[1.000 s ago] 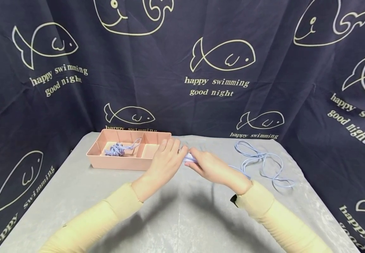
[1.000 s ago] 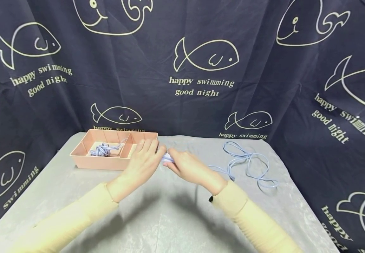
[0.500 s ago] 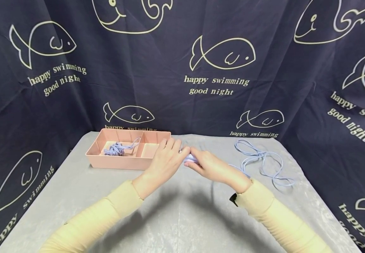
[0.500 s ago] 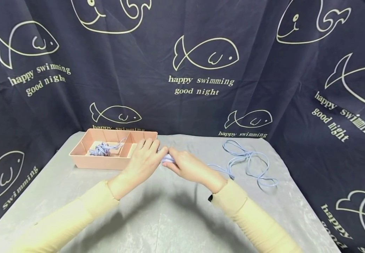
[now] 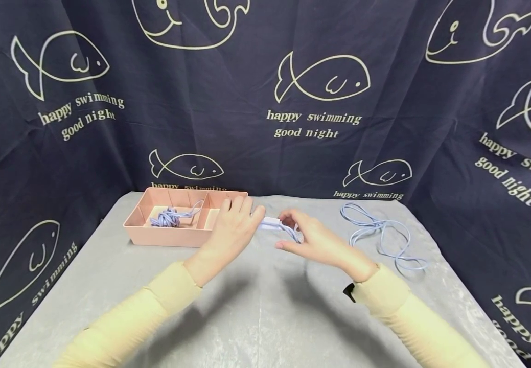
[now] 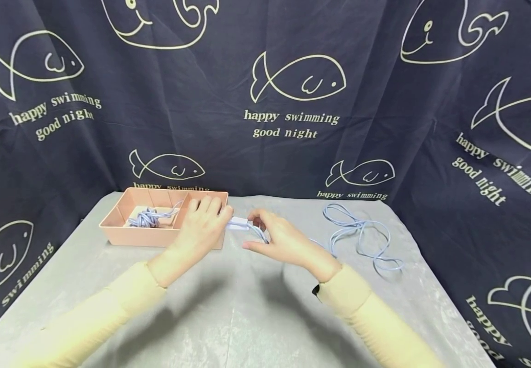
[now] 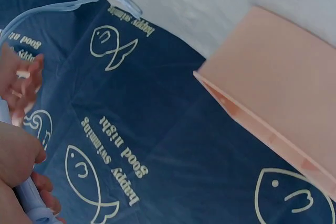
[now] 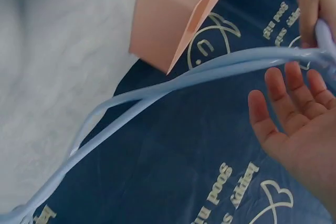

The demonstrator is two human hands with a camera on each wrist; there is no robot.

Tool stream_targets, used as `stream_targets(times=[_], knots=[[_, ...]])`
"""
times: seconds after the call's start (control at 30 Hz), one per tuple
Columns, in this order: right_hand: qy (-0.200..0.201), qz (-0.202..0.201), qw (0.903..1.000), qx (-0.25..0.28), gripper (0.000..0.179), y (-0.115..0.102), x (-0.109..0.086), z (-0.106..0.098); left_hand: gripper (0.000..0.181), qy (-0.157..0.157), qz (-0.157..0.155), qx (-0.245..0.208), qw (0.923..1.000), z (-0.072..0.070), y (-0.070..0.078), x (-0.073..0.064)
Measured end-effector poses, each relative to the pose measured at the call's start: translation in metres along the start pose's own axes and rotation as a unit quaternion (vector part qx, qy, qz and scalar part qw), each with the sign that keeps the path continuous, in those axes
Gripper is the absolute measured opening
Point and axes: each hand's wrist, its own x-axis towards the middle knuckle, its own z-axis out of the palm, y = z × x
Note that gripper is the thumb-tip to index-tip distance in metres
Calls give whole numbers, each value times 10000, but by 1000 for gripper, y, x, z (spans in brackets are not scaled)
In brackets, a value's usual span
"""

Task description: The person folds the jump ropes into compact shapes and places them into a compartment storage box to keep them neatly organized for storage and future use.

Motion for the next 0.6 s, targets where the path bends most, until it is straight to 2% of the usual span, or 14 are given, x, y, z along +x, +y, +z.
stream_targets(times=[0.1,0.23,0.4,0.6], knots=[[-73,-42,9998,-194,58,10,-8,-7,10,37,-39,32,10000,-4,-8,2],[-154,-206,9987,-437,69,28,-18,-16,3,244,-114,178,9995,-9,-18,4],[-63,-405,9955,-855,71,60,-27,-16,5,327,-184,185,9991,-17,-28,6],[-65,128,9918,-1269,67,96,-39,-2,5,509,-218,12,9985,-21,-37,8]])
